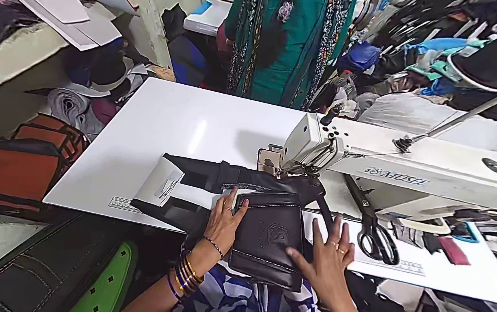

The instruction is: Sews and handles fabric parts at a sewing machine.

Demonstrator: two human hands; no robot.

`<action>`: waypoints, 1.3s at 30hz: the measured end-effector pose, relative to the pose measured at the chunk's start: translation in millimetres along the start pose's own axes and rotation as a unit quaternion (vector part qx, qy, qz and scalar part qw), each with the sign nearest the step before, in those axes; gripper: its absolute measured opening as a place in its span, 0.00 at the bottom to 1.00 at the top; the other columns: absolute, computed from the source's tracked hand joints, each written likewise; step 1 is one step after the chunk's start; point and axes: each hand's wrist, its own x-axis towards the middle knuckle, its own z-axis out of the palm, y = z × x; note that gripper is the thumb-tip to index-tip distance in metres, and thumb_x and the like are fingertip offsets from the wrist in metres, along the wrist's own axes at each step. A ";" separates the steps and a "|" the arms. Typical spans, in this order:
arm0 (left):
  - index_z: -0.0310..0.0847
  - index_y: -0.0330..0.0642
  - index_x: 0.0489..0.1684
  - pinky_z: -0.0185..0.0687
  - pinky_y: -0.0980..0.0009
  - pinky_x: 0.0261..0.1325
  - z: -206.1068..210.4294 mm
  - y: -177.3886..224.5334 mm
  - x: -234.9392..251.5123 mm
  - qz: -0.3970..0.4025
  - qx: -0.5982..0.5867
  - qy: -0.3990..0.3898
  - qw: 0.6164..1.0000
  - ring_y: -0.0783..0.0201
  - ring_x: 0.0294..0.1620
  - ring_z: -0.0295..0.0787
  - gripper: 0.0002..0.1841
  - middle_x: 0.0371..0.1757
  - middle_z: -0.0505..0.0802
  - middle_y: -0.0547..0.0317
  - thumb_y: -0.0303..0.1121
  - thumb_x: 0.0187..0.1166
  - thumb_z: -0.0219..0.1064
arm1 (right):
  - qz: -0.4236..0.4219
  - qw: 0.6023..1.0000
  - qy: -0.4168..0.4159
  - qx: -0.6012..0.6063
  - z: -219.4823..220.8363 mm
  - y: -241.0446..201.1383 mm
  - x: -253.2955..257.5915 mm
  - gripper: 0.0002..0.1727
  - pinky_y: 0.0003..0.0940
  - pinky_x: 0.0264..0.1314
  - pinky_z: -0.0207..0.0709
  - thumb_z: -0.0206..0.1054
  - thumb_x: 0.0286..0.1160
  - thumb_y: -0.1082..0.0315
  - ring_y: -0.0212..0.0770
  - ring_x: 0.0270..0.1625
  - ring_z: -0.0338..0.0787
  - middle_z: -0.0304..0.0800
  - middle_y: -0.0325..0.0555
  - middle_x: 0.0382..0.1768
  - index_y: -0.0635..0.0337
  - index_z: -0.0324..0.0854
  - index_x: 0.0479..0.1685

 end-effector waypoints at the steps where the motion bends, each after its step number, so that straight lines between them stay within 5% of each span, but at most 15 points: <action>1: 0.78 0.51 0.81 0.78 0.38 0.66 -1.5 -0.5 0.6 -0.002 -0.002 -0.015 1.000 0.25 0.80 0.70 0.39 0.88 0.68 0.31 0.10 0.64 0.64 | 0.021 1.000 -0.004 -0.008 2.6 6.4 4.9 0.65 0.91 0.75 0.35 0.48 0.59 0.15 0.93 0.86 0.45 0.49 0.88 0.85 0.73 0.78 0.74; 3: 0.74 0.54 0.84 0.68 0.30 0.72 -4.1 -2.4 2.1 -0.004 -0.017 -0.037 0.999 0.25 0.88 0.57 0.40 0.90 0.66 0.35 0.11 0.68 0.62 | 0.046 0.998 -0.022 0.026 3.3 -3.9 12.0 0.62 0.89 0.76 0.38 0.51 0.60 0.18 0.91 0.87 0.45 0.48 0.86 0.86 0.76 0.83 0.64; 5: 0.68 0.56 0.89 0.55 0.27 0.79 -4.4 -3.5 1.1 -0.002 -0.016 -0.055 0.998 0.23 0.91 0.47 0.41 0.92 0.62 0.34 0.13 0.70 0.61 | 0.075 0.993 -0.015 0.085 -5.7 -25.5 14.7 0.61 0.78 0.75 0.53 0.58 0.56 0.22 0.84 0.84 0.59 0.55 0.82 0.86 0.80 0.80 0.65; 8: 0.66 0.55 0.90 0.52 0.27 0.80 -3.0 -3.0 -0.1 -0.001 -0.007 -0.044 0.999 0.24 0.91 0.50 0.42 0.91 0.62 0.34 0.12 0.69 0.60 | 0.156 0.954 -0.059 0.249 -8.6 -39.4 13.5 0.59 0.45 0.71 0.78 0.73 0.56 0.37 0.46 0.70 0.85 0.82 0.63 0.70 0.74 0.59 0.84; 10: 0.68 0.53 0.88 0.54 0.25 0.78 0.4 -2.7 -0.6 0.001 -0.010 -0.015 1.000 0.23 0.89 0.54 0.39 0.90 0.66 0.35 0.13 0.72 0.59 | 0.205 0.895 -0.082 0.388 1.8 -22.4 15.1 0.55 0.25 0.66 0.81 0.79 0.55 0.54 0.29 0.62 0.88 0.85 0.54 0.64 0.70 0.55 0.86; 12: 0.66 0.49 0.89 0.47 0.19 0.78 2.5 -3.6 -0.3 -0.009 -0.009 -0.001 1.000 0.23 0.90 0.51 0.31 0.91 0.66 0.40 0.27 0.82 0.57 | 0.217 0.848 -0.057 0.480 4.2 -2.5 13.7 0.54 0.16 0.62 0.82 0.78 0.51 0.68 0.21 0.61 0.88 0.84 0.50 0.67 0.71 0.54 0.86; 14: 0.59 0.44 0.92 0.36 0.19 0.81 0.3 -6.7 -0.6 -0.045 -0.009 -0.016 0.999 0.25 0.93 0.43 0.34 0.93 0.61 0.40 0.46 0.87 0.55 | 0.217 0.845 -0.009 0.488 -7.7 17.7 8.6 0.56 0.14 0.63 0.80 0.76 0.50 0.71 0.18 0.62 0.86 0.82 0.50 0.71 0.73 0.52 0.88; 16: 0.57 0.39 0.93 0.31 0.18 0.80 -4.3 -8.6 -2.7 -0.062 0.002 -0.025 0.998 0.22 0.92 0.39 0.38 0.93 0.58 0.35 0.50 0.85 0.58 | 0.244 0.846 0.050 0.471 -21.4 42.1 2.6 0.55 0.15 0.62 0.81 0.74 0.50 0.74 0.19 0.62 0.87 0.82 0.50 0.71 0.73 0.51 0.88; 19: 0.60 0.38 0.91 0.28 0.12 0.76 -9.9 0.9 2.7 -0.015 0.034 -0.027 0.999 0.18 0.91 0.38 0.40 0.92 0.58 0.30 0.48 0.80 0.65 | 0.279 0.840 0.076 0.459 -32.7 75.9 1.7 0.54 0.16 0.60 0.83 0.72 0.50 0.77 0.20 0.61 0.88 0.81 0.49 0.71 0.70 0.52 0.89; 21: 0.64 0.40 0.89 0.33 0.13 0.77 -11.7 13.7 17.0 0.048 0.035 -0.026 0.998 0.22 0.92 0.44 0.37 0.92 0.62 0.36 0.44 0.79 0.67 | 0.274 0.842 0.069 0.459 -34.9 81.6 3.8 0.54 0.15 0.60 0.82 0.72 0.50 0.76 0.20 0.62 0.87 0.80 0.49 0.72 0.69 0.52 0.90; 27: 0.56 0.48 0.94 0.32 0.36 0.92 0.5 20.9 93.7 0.127 0.017 -0.218 0.967 0.47 0.98 0.35 0.31 0.96 0.57 0.55 0.47 0.92 0.50 | 0.248 0.848 0.052 0.466 -30.3 75.2 13.5 0.55 0.13 0.62 0.81 0.74 0.49 0.75 0.18 0.63 0.86 0.79 0.50 0.73 0.72 0.50 0.89; 39: 0.61 0.58 0.92 0.35 0.36 0.88 15.4 25.8 110.1 0.047 0.020 -0.246 0.968 0.54 0.98 0.37 0.29 0.96 0.56 0.70 0.45 0.89 0.53 | 0.265 0.866 0.016 0.424 -35.8 77.7 26.9 0.54 0.12 0.62 0.80 0.74 0.51 0.73 0.18 0.64 0.85 0.79 0.50 0.73 0.72 0.51 0.89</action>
